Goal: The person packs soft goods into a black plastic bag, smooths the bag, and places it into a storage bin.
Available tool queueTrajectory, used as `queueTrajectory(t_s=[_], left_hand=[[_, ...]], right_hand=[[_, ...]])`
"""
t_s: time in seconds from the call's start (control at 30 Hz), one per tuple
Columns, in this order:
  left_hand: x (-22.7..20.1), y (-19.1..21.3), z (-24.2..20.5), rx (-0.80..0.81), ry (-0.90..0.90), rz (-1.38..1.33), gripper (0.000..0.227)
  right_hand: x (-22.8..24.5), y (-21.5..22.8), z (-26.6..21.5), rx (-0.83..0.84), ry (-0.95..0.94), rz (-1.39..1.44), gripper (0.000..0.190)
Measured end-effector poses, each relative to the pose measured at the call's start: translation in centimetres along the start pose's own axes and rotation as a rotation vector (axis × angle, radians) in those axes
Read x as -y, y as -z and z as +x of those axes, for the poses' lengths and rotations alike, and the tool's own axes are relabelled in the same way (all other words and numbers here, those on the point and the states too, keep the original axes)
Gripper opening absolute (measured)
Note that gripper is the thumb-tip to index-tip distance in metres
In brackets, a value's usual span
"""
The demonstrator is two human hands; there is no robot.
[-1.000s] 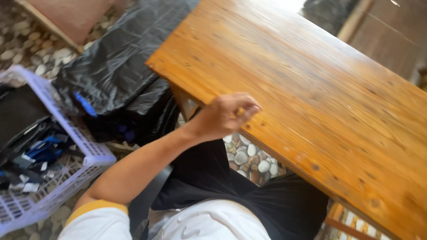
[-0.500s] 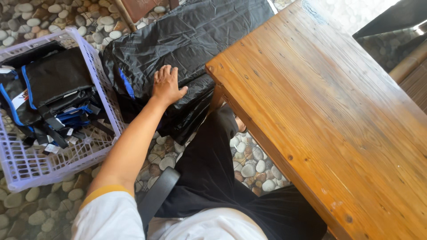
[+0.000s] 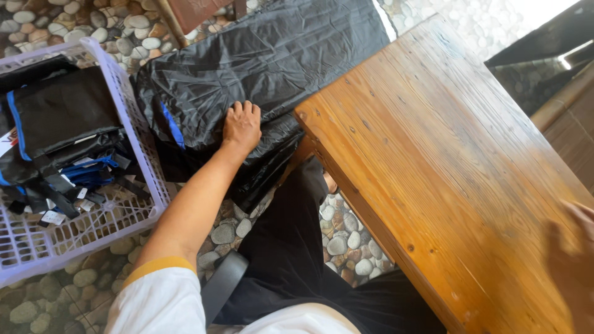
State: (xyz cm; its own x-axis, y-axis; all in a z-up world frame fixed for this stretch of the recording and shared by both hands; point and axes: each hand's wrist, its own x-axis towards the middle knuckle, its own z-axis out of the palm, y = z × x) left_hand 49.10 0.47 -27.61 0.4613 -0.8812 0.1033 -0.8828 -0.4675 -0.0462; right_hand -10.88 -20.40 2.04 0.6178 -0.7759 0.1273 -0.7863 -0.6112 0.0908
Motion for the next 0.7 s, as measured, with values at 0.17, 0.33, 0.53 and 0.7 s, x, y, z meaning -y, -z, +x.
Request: queueTrajectory(t_s=[0.17,0.33,0.53,0.7], left_hand=[[-0.1,-0.3,-0.6,-0.043,0.011,0.149,0.037],[0.3,-1.7,0.9,-0.153,-0.023,0.213,0.018],[3.4,-0.8,4.7,-0.227,0.011,-0.124,0.013],[6.0,2.0,6.4,-0.166,0.069,-0.343,0.012]], right_hand=[[11.6,-0.5,1.5,-0.059,0.15,-0.037,0.047],[17.6,2.9,4.5,0.002,0.219,0.095,0.045],[28.5,0.2,14.8,-0.169,0.636,0.394,0.036],[35.5,-5.0,25.0,-0.146,0.776,0.533,0.038]])
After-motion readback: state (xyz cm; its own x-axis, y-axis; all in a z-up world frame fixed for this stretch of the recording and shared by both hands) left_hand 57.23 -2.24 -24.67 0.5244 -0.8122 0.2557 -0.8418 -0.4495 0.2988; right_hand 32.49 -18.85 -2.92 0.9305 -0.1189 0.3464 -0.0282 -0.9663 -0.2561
